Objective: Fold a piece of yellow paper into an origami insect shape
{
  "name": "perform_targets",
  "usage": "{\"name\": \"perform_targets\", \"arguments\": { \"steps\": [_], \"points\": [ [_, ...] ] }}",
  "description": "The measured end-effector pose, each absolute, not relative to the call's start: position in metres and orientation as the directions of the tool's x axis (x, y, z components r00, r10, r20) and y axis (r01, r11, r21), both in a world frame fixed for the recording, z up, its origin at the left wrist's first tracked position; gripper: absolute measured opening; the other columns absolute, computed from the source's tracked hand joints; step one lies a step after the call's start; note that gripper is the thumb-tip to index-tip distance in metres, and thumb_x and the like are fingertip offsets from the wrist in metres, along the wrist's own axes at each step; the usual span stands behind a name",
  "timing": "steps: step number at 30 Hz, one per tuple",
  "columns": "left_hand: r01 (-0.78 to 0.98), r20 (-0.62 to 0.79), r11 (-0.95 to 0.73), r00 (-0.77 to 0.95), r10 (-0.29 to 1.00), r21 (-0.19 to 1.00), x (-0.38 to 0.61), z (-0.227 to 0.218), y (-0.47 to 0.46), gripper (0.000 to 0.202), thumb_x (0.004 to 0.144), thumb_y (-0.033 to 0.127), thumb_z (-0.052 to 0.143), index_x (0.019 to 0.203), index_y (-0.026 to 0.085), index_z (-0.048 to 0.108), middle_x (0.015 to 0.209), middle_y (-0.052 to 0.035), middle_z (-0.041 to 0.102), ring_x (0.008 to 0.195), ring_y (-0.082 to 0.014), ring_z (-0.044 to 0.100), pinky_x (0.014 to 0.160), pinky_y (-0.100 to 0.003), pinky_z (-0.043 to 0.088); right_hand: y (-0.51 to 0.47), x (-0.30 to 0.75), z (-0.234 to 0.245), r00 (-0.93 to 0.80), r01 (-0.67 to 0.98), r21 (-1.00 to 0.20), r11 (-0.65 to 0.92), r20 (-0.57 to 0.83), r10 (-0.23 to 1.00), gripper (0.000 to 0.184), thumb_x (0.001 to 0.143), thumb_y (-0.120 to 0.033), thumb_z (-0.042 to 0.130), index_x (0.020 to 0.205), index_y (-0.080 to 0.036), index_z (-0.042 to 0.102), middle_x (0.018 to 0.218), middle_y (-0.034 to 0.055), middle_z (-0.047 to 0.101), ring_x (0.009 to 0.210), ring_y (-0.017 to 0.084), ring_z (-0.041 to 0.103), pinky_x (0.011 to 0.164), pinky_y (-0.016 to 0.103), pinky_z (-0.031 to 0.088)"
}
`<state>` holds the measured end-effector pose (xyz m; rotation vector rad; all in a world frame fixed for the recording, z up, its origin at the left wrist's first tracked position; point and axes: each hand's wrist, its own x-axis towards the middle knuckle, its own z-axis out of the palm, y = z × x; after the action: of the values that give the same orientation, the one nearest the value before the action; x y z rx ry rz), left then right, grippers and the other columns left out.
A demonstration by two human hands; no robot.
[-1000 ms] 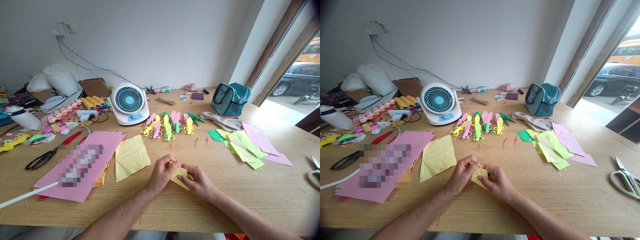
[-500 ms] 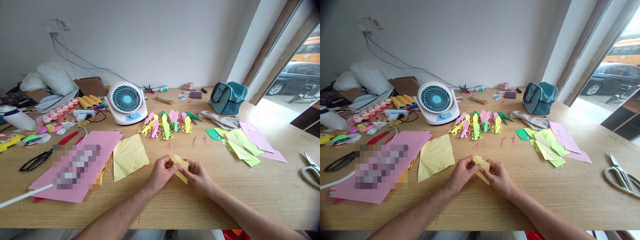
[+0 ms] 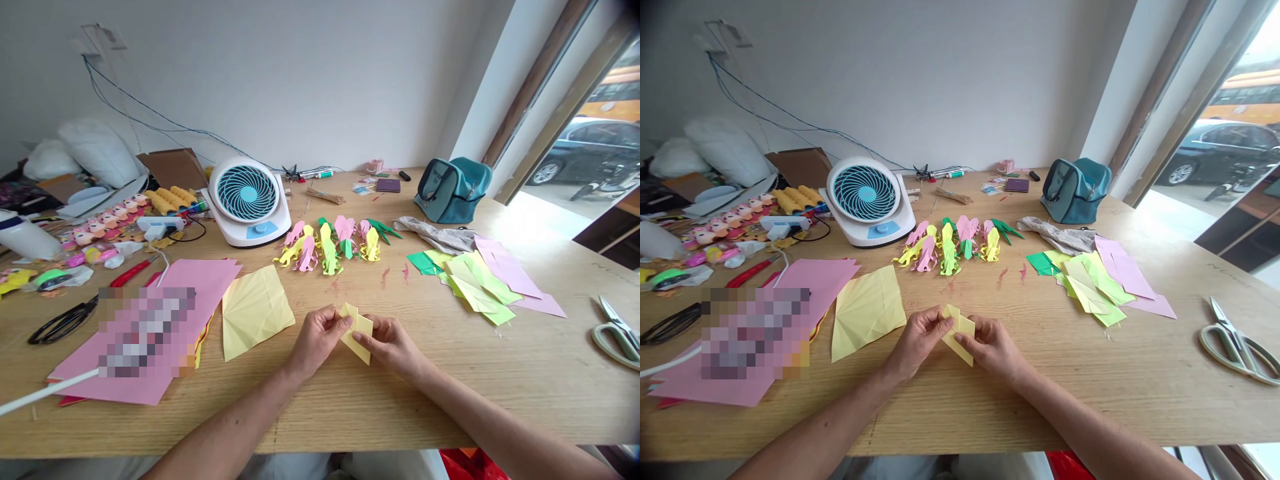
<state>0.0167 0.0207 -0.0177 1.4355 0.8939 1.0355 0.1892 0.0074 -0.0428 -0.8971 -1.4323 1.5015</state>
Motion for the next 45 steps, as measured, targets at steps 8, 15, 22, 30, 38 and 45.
{"name": "perform_targets", "arguments": {
  "steps": [8,15,22,30,38,45],
  "points": [
    [0.097,0.229,-0.264,0.273,0.934,0.960,0.016,-0.016,0.021,0.041,0.092,0.040,0.057,0.061,0.017,0.043,0.064,0.0036,0.037,0.063,-0.0103,0.035,0.061,-0.025,0.031,0.004,0.190,-0.036,-0.386,-0.091,-0.995,0.041,0.073,0.920,0.036,0.084,-0.050,0.069,0.077,-0.016,0.059,0.066,-0.0022,0.053,0.059,0.010,0.044,0.055,0.024,0.035],
    [0.160,0.321,-0.363,0.237,0.917,0.918,0.016,-0.018,0.021,0.040,0.093,0.037,0.055,0.060,0.018,0.042,0.064,0.0030,0.039,0.063,-0.0111,0.037,0.061,-0.025,0.032,0.004,0.187,-0.034,-0.394,-0.105,-0.994,0.033,0.072,0.916,0.040,0.080,-0.054,0.072,0.078,-0.016,0.059,0.067,-0.0020,0.053,0.061,0.010,0.044,0.055,0.023,0.035],
    [0.207,0.339,-0.388,0.236,0.911,0.898,0.015,-0.015,0.018,0.038,0.094,0.038,0.054,0.062,0.018,0.045,0.066,0.0023,0.042,0.065,-0.0121,0.041,0.064,-0.025,0.034,0.004,0.186,-0.030,-0.381,-0.094,-0.996,0.008,0.043,0.924,0.045,0.075,-0.059,0.073,0.075,-0.017,0.059,0.065,-0.0018,0.054,0.059,0.011,0.045,0.054,0.023,0.036],
    [0.185,0.326,-0.365,0.213,0.921,0.912,0.016,-0.015,0.018,0.039,0.093,0.037,0.055,0.061,0.018,0.043,0.064,0.0031,0.040,0.063,-0.0114,0.038,0.062,-0.024,0.032,0.004,0.185,-0.031,-0.389,-0.100,-0.995,0.010,0.049,0.920,0.044,0.076,-0.059,0.073,0.079,-0.016,0.063,0.067,-0.0009,0.057,0.061,0.011,0.046,0.057,0.024,0.037],
    [0.165,0.285,-0.320,0.204,0.937,0.933,0.014,-0.012,0.018,0.037,0.093,0.037,0.055,0.063,0.017,0.048,0.065,0.0033,0.042,0.065,-0.0110,0.039,0.063,-0.023,0.033,0.002,0.185,-0.031,-0.442,-0.125,-0.990,-0.057,0.004,0.897,0.046,0.072,-0.060,0.076,0.078,-0.016,0.064,0.072,0.0009,0.062,0.067,0.013,0.049,0.063,0.026,0.039],
    [0.098,0.189,-0.229,0.315,0.930,0.968,0.014,-0.008,0.018,0.044,0.093,0.049,0.053,0.064,0.017,0.048,0.067,0.0024,0.043,0.066,-0.0113,0.040,0.063,-0.023,0.035,0.003,0.184,-0.026,-0.372,-0.083,-0.996,-0.028,0.004,0.928,0.051,0.069,-0.065,0.076,0.069,-0.015,0.061,0.063,-0.0008,0.055,0.058,0.010,0.040,0.054,0.024,0.033]
  ]
}}
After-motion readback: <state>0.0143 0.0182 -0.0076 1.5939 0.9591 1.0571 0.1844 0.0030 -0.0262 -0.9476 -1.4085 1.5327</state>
